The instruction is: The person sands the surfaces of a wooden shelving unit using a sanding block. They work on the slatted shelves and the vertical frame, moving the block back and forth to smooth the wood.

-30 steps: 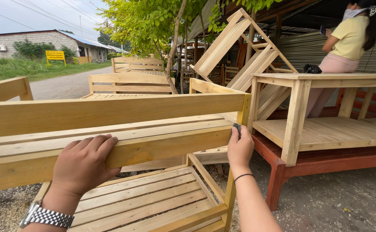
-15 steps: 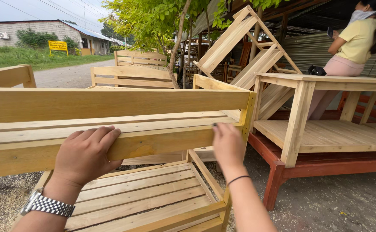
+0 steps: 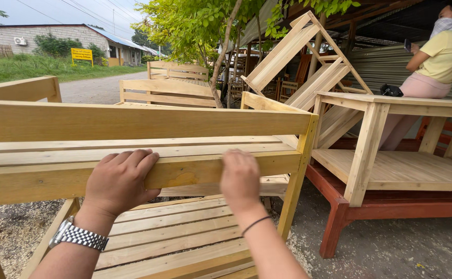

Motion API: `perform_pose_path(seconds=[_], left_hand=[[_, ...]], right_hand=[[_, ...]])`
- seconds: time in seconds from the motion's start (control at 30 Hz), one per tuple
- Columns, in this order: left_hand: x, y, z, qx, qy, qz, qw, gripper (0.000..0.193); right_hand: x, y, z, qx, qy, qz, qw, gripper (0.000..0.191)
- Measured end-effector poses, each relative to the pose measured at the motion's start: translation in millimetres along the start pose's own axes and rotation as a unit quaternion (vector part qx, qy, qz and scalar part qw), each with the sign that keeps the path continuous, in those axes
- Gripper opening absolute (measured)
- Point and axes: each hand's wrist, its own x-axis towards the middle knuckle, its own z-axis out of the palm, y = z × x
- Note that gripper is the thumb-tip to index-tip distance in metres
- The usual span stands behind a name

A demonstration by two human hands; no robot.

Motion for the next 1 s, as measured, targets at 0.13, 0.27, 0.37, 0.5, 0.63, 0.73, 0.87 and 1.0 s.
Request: perform_pose_path(seconds=[0.13,0.27,0.37,0.5,0.63,0.73,0.87,1.0], left_hand=[[1,1,0,-0.012,-0.026,-0.011,1.000,0.069],[2,4,2,-0.013,-0.008,-0.003,1.000,0.071],[3,5,5,-0.006,0.009,0.008,1.000,0.070],[1,3,6,-0.005,-0.014,0.009,1.000,0.063],[-1,2,4,-0.016,0.000,-0.008,1.000,0.067],[0,2,3,-0.012,-0.008,-0.004,1.000,0.064],[0,3,2,-0.017,-0.017,-0.011,1.000,0.071],[3,6,0,-0.003,-0.009,0.000,1.000,0.072]], right_hand=[[-5,-45,28,0.060,-0.015,-0.072,0.995,0.017],[-6,56,2,-0.020,-0.025,-0.012,0.999,0.023],[-4,126,-33,-0.110,-0.030,0.075,0.991,0.020],[0,66,-14,-0.051,0.025,0.107,0.993,0.017],[-5,-47,40,0.040,-0.001,0.000,0.999,0.016],[-7,-31,32,0.077,-0.012,-0.064,0.995,0.013],[-2,85,-22,-0.111,-0.018,0.003,0.994,0.024],[-10,158,-60,-0.079,-0.038,0.135,0.987,0.017]])
